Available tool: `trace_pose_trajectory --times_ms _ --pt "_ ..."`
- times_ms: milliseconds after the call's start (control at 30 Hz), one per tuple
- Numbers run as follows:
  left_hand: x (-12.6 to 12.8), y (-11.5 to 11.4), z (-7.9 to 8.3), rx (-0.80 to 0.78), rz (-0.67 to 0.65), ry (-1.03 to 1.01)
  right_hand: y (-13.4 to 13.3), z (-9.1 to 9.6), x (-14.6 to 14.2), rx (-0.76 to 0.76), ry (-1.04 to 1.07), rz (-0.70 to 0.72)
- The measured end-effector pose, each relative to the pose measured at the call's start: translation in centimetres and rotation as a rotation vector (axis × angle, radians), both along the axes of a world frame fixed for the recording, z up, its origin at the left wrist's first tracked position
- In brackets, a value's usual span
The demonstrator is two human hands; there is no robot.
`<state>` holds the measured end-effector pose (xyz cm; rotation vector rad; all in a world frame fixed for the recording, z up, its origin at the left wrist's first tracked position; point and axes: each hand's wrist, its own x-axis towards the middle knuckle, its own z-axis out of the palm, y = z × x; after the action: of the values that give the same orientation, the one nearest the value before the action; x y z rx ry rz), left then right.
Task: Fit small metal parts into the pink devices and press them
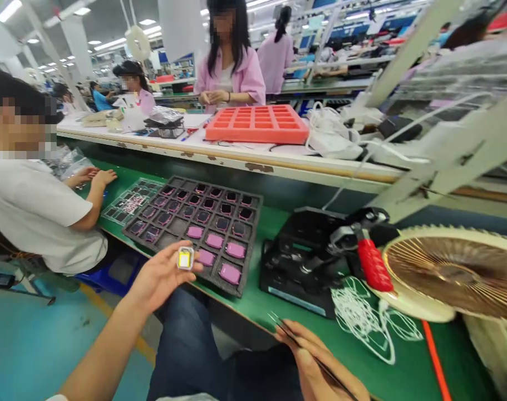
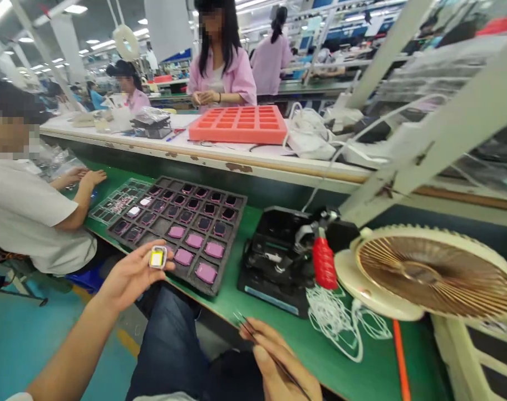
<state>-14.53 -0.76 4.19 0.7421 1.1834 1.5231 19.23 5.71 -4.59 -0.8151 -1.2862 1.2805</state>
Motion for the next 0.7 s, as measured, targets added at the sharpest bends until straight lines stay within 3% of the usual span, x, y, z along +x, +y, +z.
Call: trace_pose_trajectory --times_ms 33,100,233,400,567,700 --pt "2.1 -0.1 -0.2 -0.014 -0.043 -0.148 -0.4 0.7 -0.9 0.09 -0.036 -0.029" --pt "6.0 0.0 -0.6 -0.061 -0.093 -0.247 -1.1 1.9 -2.4 0.258 -0.133 -0.077" --pt "11.1 0.4 -1.5 -0.098 -0.126 -0.174 -2.0 3.6 -3.8 0.41 -0.176 -0.006" --pt "12.8 0.9 -1.6 -0.122 -0.189 -0.111 -2.0 3.3 -3.3 0.435 -0.119 0.021" --pt "13.7 0.8 -1.6 -0.192 -0.176 -0.09 -2.1 3.2 -3.1 0.57 -0.195 0.015" --pt "14.0 0.7 -1.8 -0.211 -0.177 -0.061 -2.0 3.3 -3.3 0.589 -0.228 0.015"
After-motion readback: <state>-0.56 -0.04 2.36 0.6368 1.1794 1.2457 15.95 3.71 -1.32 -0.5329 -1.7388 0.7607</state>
